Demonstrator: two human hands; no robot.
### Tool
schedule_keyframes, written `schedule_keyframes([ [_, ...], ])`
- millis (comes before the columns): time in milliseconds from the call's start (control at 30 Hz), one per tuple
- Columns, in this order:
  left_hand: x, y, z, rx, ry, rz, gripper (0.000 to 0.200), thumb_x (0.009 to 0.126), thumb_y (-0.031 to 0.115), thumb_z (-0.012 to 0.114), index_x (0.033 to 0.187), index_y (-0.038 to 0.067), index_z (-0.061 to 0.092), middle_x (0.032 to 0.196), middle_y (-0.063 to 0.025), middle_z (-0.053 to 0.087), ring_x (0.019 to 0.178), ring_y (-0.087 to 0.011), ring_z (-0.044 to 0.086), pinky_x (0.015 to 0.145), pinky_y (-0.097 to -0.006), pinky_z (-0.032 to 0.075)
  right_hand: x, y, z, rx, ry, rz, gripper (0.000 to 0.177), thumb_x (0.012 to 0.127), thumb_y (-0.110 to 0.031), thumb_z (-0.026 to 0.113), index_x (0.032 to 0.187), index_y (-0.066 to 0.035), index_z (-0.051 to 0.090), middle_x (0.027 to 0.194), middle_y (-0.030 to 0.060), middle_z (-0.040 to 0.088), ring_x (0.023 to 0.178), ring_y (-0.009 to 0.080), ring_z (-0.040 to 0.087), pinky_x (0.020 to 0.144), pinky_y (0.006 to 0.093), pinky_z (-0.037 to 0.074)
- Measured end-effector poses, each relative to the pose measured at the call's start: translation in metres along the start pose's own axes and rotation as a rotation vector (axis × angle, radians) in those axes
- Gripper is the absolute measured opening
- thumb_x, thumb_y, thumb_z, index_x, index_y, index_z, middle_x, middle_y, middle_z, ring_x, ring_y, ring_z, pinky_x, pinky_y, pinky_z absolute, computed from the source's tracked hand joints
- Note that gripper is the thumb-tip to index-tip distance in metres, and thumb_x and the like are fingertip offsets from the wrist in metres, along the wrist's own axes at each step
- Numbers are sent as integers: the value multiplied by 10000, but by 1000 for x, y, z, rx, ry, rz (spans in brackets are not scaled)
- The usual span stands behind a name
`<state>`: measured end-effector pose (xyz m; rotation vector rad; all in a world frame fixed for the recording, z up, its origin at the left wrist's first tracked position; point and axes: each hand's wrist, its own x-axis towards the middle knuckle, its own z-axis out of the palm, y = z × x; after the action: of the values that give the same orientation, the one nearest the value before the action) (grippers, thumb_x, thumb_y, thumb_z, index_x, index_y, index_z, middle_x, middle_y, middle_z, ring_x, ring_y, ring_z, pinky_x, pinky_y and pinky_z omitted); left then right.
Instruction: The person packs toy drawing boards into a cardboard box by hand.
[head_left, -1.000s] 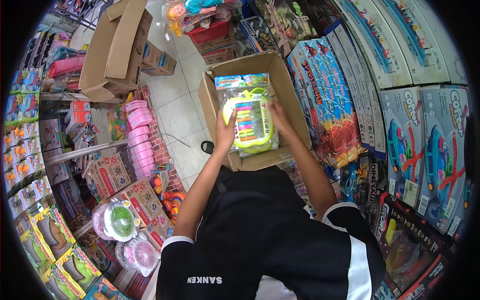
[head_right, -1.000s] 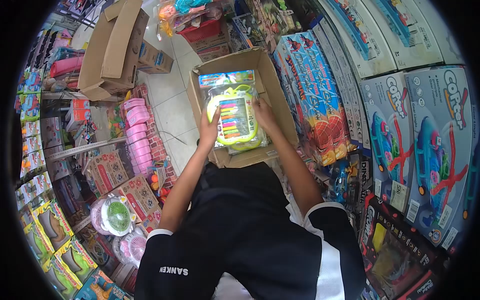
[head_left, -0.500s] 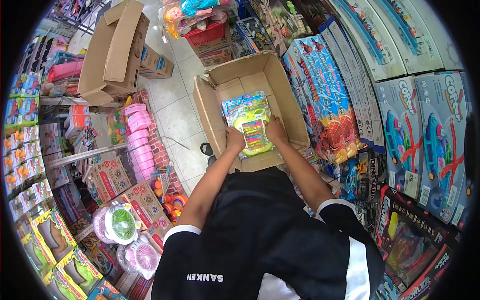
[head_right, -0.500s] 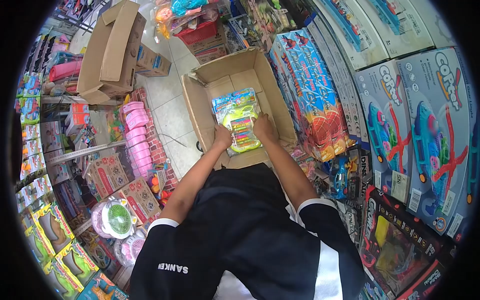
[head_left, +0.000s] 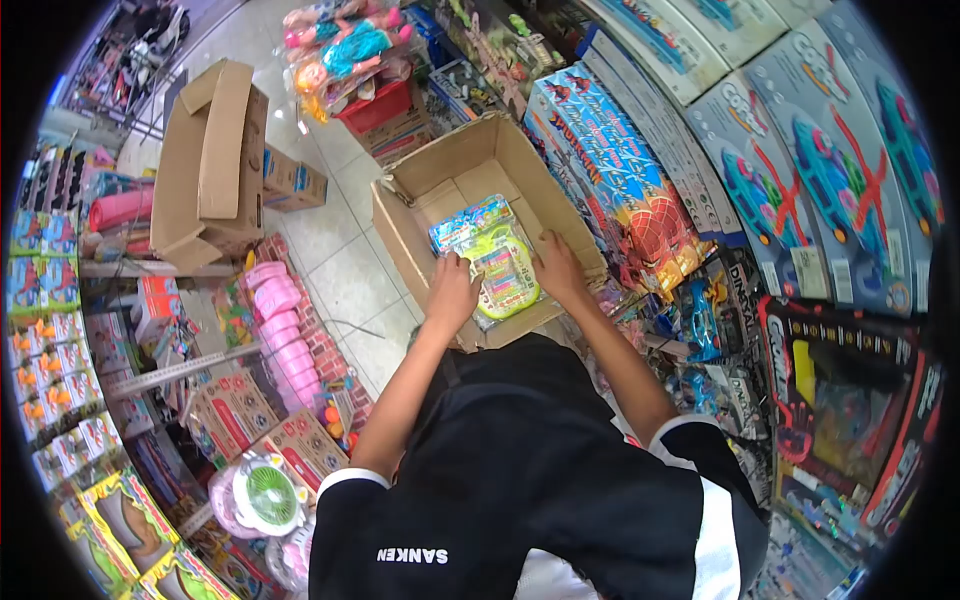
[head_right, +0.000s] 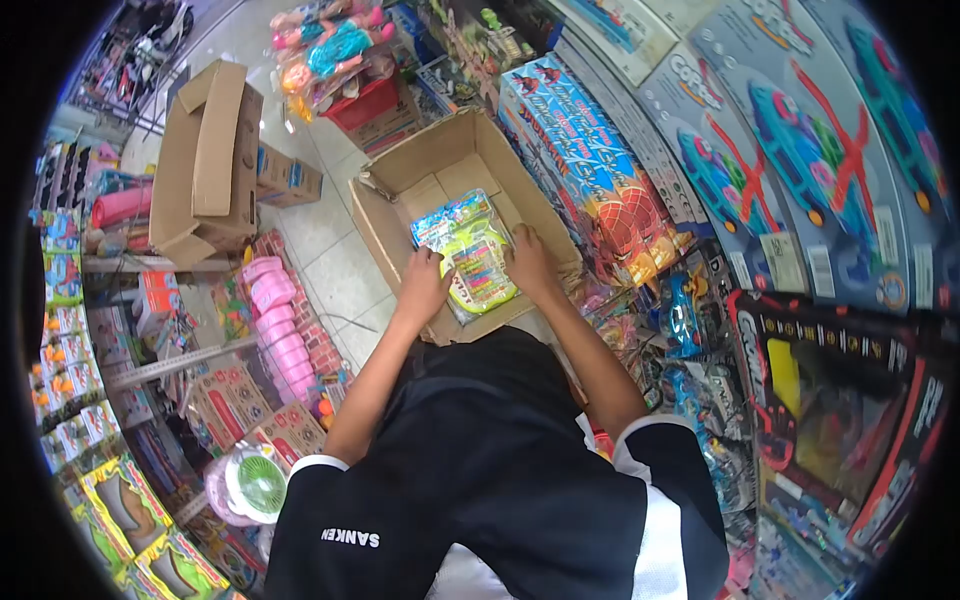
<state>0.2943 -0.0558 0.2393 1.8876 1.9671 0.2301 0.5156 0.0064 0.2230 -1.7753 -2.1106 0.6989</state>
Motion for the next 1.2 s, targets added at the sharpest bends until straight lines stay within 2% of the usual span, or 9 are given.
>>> schedule_keyframes([
  [100,-29,-27,-49,-213,341,312,252,918,145,608,1087,-42,601,1053,-165,551,1013,-322,542,877,-400,469,-51,-6,-26,81,340,-113,257,913,-171,611,1109,-19,543,1017,197,629,943,374,631,812,474,488],
  [300,-101,-170,21,-502,437,-93,178,961,153,569,1034,-1,620,959,-147,567,890,-285,561,797,-382,459,-138,57,60,420,831,443,191,926,-126,542,1051,18,557,978,226,622,953,433,600,828,503,446],
  [500,-252,-315,167,-647,72,-320,285,966,260,595,1013,-16,652,915,-173,675,835,-292,654,776,-382,511,-247,164,225,-15,161,527,333,954,-306,493,1038,0,592,930,219,652,804,339,663,746,499,514],
  [567,-303,-356,204,-606,-182,-457,370,923,345,644,994,-17,664,923,-182,698,860,-309,676,814,-393,520,-274,163,227,702,-553,1105,324,932,-289,530,1089,-17,611,947,179,682,817,350,681,700,527,522],
  [667,-371,-405,231,-623,-584,-468,359,867,354,654,962,12,706,927,-178,722,914,-258,698,815,-387,535,-327,81,234,806,-373,1105,330,927,-299,548,1111,-32,608,917,140,692,835,331,673,682,528,522],
  [867,-445,-450,234,-441,-705,-165,360,875,327,617,990,-3,701,922,-166,721,871,-247,699,765,-395,546,-448,18,242,486,-379,849,337,887,-277,576,1055,-4,684,960,169,706,826,288,679,697,430,541],
  [1033,-439,-448,243,-305,-793,125,363,881,305,588,1013,-15,697,918,-156,720,837,-238,699,724,-402,556,-536,13,241,433,-399,1023,357,886,-300,574,1027,5,696,922,178,718,794,295,703,682,407,564],
  [1100,-413,-430,230,-691,-847,-559,370,889,280,539,1051,-23,677,919,-162,714,753,-271,696,606,-409,553,-565,16,236,399,-500,1112,367,900,-309,562,1046,8,674,903,182,720,746,284,718,631,408,583],
  [1200,-375,-406,235,-671,-814,-689,351,923,282,542,1114,2,636,901,-148,703,669,-254,682,531,-358,506,-612,33,244,545,-405,1248,382,909,-313,567,1096,13,637,911,179,719,709,280,721,594,419,590],
])
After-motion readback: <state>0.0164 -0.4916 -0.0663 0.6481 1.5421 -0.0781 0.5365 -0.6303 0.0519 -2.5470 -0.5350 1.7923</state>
